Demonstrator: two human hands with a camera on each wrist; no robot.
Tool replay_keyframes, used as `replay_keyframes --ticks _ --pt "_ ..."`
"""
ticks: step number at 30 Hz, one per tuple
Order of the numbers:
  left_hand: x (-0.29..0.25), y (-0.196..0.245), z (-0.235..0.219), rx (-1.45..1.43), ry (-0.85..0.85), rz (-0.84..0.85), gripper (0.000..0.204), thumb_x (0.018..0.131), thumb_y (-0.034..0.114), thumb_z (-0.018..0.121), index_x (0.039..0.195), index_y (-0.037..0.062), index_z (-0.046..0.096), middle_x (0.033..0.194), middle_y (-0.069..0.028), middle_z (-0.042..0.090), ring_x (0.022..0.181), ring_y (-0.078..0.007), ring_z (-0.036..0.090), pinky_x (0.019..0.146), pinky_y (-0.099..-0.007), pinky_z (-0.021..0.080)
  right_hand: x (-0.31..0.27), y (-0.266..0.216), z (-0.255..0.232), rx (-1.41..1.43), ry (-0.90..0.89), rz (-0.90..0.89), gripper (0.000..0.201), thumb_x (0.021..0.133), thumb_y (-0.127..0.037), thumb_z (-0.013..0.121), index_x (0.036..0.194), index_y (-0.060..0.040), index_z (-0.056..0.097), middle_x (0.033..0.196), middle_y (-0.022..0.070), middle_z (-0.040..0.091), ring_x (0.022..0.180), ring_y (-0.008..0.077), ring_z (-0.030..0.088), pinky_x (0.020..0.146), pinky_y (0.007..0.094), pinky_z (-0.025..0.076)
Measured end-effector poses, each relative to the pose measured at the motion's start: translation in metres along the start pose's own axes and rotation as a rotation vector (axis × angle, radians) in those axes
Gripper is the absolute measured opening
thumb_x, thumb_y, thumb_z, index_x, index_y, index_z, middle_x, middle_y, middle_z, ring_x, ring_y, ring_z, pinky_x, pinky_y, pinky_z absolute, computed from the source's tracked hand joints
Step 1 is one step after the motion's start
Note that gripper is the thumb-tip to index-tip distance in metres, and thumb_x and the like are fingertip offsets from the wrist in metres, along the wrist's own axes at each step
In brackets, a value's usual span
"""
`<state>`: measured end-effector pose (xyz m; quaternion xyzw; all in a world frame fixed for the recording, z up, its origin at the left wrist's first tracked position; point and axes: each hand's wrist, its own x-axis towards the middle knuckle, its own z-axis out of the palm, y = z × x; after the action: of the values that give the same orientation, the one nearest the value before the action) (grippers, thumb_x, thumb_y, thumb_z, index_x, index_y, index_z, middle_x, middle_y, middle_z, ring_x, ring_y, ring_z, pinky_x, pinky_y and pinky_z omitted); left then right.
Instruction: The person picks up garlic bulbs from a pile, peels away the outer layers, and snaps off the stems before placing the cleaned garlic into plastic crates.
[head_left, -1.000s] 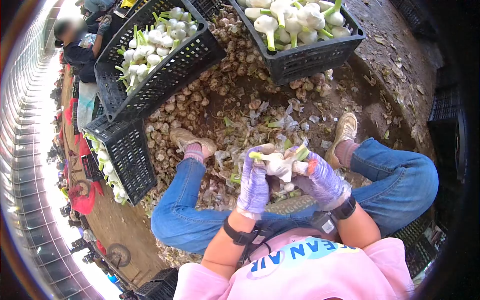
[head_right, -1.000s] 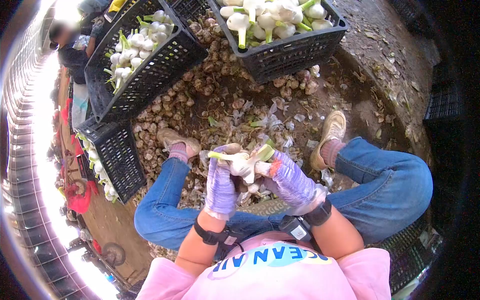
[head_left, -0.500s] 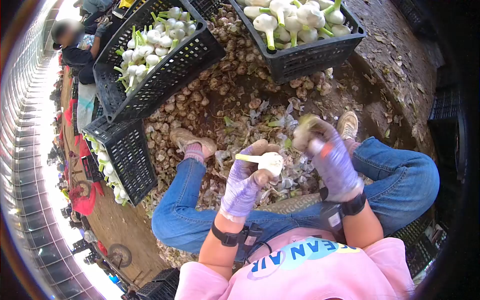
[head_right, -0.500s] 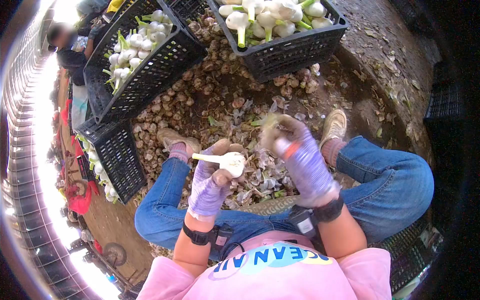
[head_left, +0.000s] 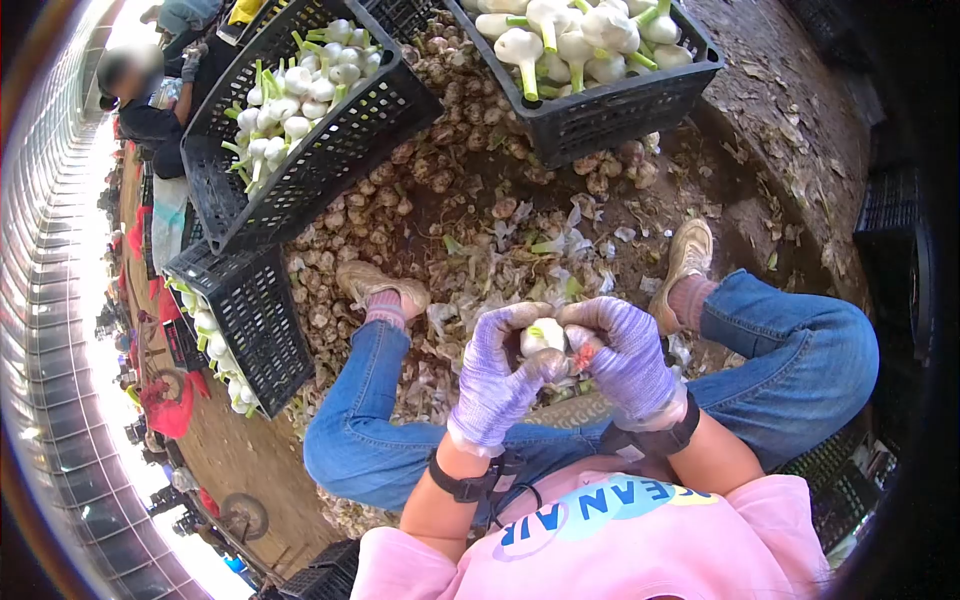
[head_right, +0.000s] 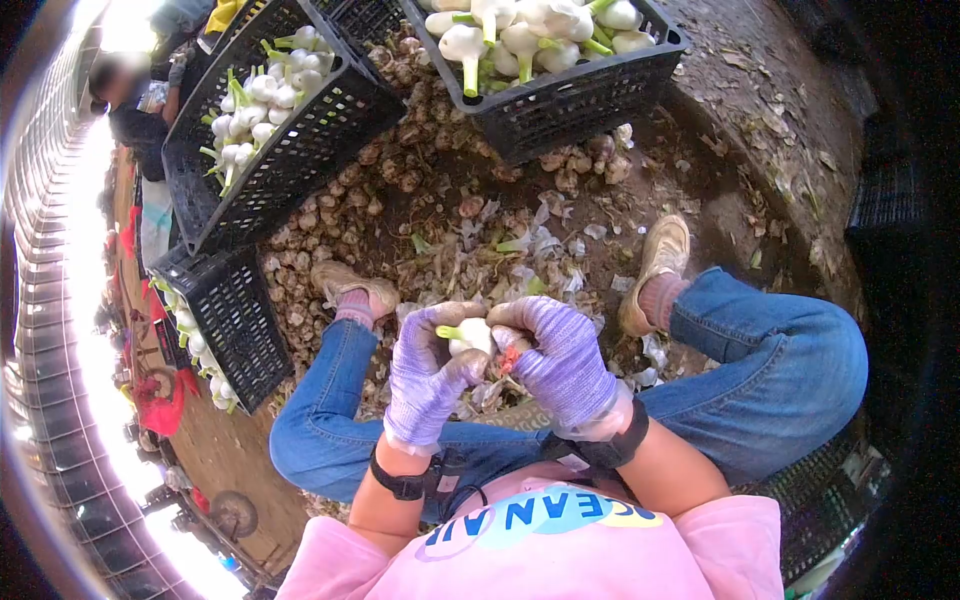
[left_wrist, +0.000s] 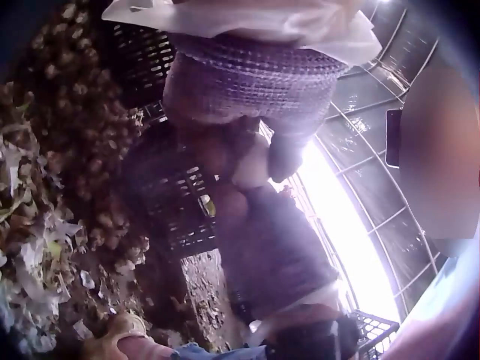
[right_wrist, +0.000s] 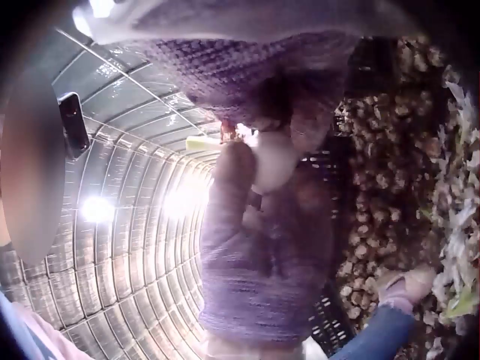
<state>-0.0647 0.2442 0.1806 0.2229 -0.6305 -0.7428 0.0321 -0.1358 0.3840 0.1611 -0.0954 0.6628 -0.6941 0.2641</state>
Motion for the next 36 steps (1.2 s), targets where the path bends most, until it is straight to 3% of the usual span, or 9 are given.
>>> replay_keyframes --ticks 6,9,13,15,19,21,28,32,36 --pt "0.001 0.005 0.002 -0.241 0.020 -0.103 0.053 0.070 0.024 0.079 0.111 0.0043 0.050 0.111 -0.0095 0.055 0.100 -0.0182 0.054 0.088 -0.0311 0.044 0.002 -0.001 -0.001 0.430 -0.022 0.213 0.017 0.084 -0.008 0.061 0.098 0.0007 0.059 0.086 0.0064 0.061 0.082 0.0129 0.059 0.071 0.0268 0.048" --pt "0.005 -0.006 -0.007 0.388 -0.017 0.329 0.052 0.071 0.025 0.078 0.111 0.0056 0.051 0.108 -0.0084 0.051 0.100 -0.0189 0.051 0.087 -0.0308 0.043 0.001 0.001 -0.003 0.390 -0.146 0.180 0.027 0.084 -0.012 0.062 0.107 0.0001 0.053 0.091 0.0045 0.059 0.092 0.0121 0.056 0.078 0.0275 0.048" --pt "0.002 0.001 -0.009 0.470 -0.087 0.343 0.056 0.070 0.026 0.078 0.113 0.0040 0.051 0.115 -0.0098 0.051 0.104 -0.0201 0.052 0.091 -0.0318 0.042 0.004 -0.016 -0.015 0.286 -0.265 0.329 0.027 0.085 -0.012 0.062 0.107 0.0001 0.052 0.092 0.0052 0.058 0.090 0.0120 0.056 0.077 0.0263 0.047" --pt "-0.002 0.014 -0.005 -0.250 -0.081 -0.152 0.058 0.074 0.027 0.075 0.120 0.0015 0.050 0.121 -0.0118 0.051 0.109 -0.0215 0.051 0.093 -0.0336 0.041 0.004 -0.023 -0.010 0.501 -0.094 0.508 0.020 0.085 -0.010 0.060 0.101 -0.0004 0.053 0.089 0.0047 0.057 0.079 0.0114 0.055 0.069 0.0239 0.047" --pt "0.009 -0.002 -0.001 -0.066 0.007 0.023 0.059 0.080 0.031 0.069 0.124 -0.0025 0.047 0.116 -0.0130 0.057 0.106 -0.0215 0.055 0.091 -0.0333 0.044 0.002 0.001 -0.002 0.389 0.092 0.193 0.014 0.086 -0.008 0.058 0.096 -0.0017 0.052 0.085 0.0041 0.056 0.068 0.0103 0.052 0.060 0.0215 0.044" --pt "0.007 -0.004 -0.001 -0.136 0.059 -0.084 0.059 0.081 0.032 0.068 0.124 -0.0034 0.047 0.115 -0.0131 0.057 0.104 -0.0213 0.056 0.089 -0.0325 0.045 -0.002 0.001 -0.003 -0.038 0.009 -0.186 0.012 0.086 -0.009 0.057 0.095 -0.0026 0.052 0.082 0.0037 0.055 0.065 0.0096 0.051 0.059 0.0225 0.044" --pt "0.007 -0.015 -0.009 -0.421 0.107 -0.112 0.058 0.082 0.036 0.066 0.121 -0.0031 0.047 0.104 -0.0108 0.059 0.093 -0.0181 0.059 0.079 -0.0294 0.050 0.019 -0.008 -0.016 0.979 0.234 0.026 0.009 0.094 -0.010 0.046 0.100 -0.0039 0.048 0.097 0.0101 0.057 0.080 0.0110 0.055 0.066 0.0211 0.048" --pt "0.015 -0.018 -0.015 -0.610 0.218 -0.130 0.053 0.083 0.037 0.065 0.119 0.0028 0.048 0.098 -0.0090 0.059 0.090 -0.0183 0.059 0.071 -0.0285 0.052 0.021 -0.012 -0.029 0.380 0.193 0.112 0.027 0.088 -0.006 0.056 0.114 -0.0045 0.048 0.104 0.0091 0.058 0.093 0.0139 0.057 0.079 0.0241 0.049" --pt "0.015 -0.022 -0.022 -0.692 0.056 -0.174 0.051 0.083 0.035 0.065 0.118 0.0019 0.050 0.101 -0.0096 0.060 0.091 -0.0196 0.060 0.076 -0.0292 0.051 0.011 0.001 -0.009 0.411 -0.191 0.026 0.044 0.082 -0.006 0.064 0.123 -0.0058 0.049 0.107 0.0032 0.058 0.094 0.0122 0.057 0.082 0.0250 0.046"
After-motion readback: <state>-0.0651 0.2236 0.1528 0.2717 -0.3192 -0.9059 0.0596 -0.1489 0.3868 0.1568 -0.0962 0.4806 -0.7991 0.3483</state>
